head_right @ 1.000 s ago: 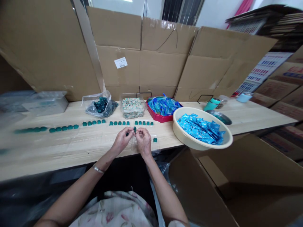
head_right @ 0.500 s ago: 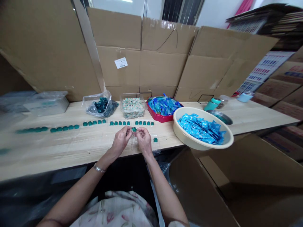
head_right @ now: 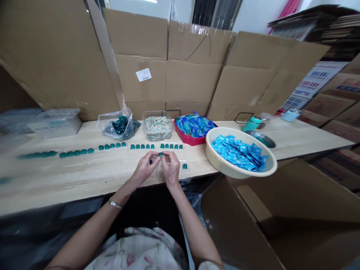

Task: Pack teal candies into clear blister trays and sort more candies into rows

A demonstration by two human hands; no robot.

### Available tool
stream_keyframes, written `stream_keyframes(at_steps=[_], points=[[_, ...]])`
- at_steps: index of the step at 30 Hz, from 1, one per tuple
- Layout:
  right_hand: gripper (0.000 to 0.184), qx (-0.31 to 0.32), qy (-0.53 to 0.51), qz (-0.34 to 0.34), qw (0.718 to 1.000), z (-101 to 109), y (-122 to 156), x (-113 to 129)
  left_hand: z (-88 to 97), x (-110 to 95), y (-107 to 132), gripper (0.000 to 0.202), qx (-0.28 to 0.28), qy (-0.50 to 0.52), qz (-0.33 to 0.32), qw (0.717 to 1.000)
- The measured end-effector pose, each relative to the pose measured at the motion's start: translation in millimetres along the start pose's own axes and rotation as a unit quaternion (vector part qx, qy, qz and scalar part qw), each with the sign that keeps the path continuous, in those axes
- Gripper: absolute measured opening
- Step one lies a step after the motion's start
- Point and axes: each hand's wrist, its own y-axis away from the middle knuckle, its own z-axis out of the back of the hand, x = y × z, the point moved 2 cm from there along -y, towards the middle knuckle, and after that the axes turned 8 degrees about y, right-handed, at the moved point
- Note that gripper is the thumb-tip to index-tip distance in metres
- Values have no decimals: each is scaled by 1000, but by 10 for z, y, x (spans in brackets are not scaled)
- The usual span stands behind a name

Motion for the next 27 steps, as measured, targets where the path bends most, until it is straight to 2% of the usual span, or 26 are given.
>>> stream_keyframes(at_steps=[3, 6, 9, 14, 16, 19, 21, 24, 27], points=[[15, 0, 37, 52, 998, -12, 42, 33, -14, 15, 4, 10, -7, -10, 6, 1000], [17, -4, 58, 68, 996, -24, 68, 26, -15, 20, 12, 14, -21, -30, -21, 999], [19, -3, 46, 46, 998, 11, 54, 2, -16, 33, 26, 14, -20, -30, -41, 999], [22, 108, -28, 15, 994, 153, 4, 31, -1, 28, 81, 13, -19, -98, -130, 986], [22, 132, -31, -7, 991, 222, -6, 51, -11, 16, 100, 14, -18, -134, -169, 976], [21, 140, -27, -45, 989, 319, -27, 41, -46, -1, 116, 15, -7, -141, -195, 971], [22, 131, -37, -63, 989, 400, -58, -2, -54, -7, 134, 16, 1, -126, -185, 975], [23, 101, -14, -52, 993, 559, -121, -109, -37, -6, 213, 19, 63, -125, -158, 977], [18, 81, 73, 25, 994, 682, -151, -239, -20, -7, 355, 21, 169, -152, -156, 961]])
